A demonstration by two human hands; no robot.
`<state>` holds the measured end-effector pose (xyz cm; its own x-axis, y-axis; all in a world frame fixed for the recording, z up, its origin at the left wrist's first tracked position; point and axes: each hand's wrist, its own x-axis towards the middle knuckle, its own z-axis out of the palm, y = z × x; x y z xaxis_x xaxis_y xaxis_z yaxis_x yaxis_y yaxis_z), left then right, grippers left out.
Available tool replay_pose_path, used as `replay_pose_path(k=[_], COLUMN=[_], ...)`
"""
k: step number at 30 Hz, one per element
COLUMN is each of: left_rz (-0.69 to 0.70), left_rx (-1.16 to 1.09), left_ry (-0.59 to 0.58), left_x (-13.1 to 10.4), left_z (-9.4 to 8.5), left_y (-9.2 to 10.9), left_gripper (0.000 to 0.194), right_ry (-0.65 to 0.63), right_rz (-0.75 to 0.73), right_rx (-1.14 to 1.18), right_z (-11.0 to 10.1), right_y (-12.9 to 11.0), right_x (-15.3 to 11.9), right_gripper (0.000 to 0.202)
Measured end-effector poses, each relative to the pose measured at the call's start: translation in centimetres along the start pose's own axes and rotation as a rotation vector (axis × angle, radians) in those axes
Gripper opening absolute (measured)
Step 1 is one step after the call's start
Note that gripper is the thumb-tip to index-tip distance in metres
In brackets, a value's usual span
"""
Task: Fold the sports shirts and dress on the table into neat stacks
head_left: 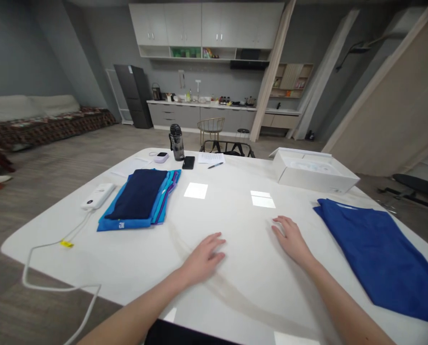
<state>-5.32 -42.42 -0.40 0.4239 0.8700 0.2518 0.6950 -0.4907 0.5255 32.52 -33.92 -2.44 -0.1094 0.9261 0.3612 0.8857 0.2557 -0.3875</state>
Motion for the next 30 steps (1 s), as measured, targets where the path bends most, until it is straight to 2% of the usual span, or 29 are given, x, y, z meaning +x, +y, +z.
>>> replay_pose_path(k=[2,5,7,10,12,15,18,22,26,30], left_rz=[-0.097,-0.232,-0.337,-0.499,-0.636,-0.823,-0.943,-0.989,-1.006,-0.966], left_rx=[-0.028,0.232,0.409,0.541,0.559,0.526,0.462,0.438,0.424,0.400], left_ry=[0.133,0.366,0.426,0.520,0.579,0.597,0.571,0.546,0.566,0.603], left_x=[1.7,4.8,6.6,8.5,9.1,9.6,9.8,10.2,10.4,10.2], left_z=[-1.8,-5.7,-8.5,-12.4,-14.8,-17.6,-18.8,-18.7,-18.7,-18.8], left_y=[-2.0,-6.0,-9.1,-13.6,-16.3,-19.9,-22.3,-23.6,-23.7,-22.4], left_gripper=[0.035,0.036,0.041,0.042,0.042,0.042,0.042,0.033,0.028,0.024], right_ry=[-0.001,-0.006,-0.018,-0.035,-0.046,-0.051,-0.036,-0.027,-0.016,0.012], right_rz=[0.002,-0.001,0.015,0.071,0.088,0.075,0.062,0.061,0.063,0.069], right_rx=[-0.004,-0.006,-0.026,-0.093,-0.135,-0.176,-0.206,-0.228,-0.209,-0.172], right_z=[1.3,3.0,4.0,5.1,5.4,5.4,5.4,5.4,5.5,5.7], right_y=[-1.6,-3.2,-4.0,-5.0,-5.4,-5.6,-5.7,-5.7,-5.6,-5.3], right_x=[1.2,2.9,3.8,4.5,4.6,4.4,4.4,4.5,4.5,4.3], right_gripper=[0.035,0.034,0.034,0.036,0.037,0.038,0.039,0.039,0.039,0.040])
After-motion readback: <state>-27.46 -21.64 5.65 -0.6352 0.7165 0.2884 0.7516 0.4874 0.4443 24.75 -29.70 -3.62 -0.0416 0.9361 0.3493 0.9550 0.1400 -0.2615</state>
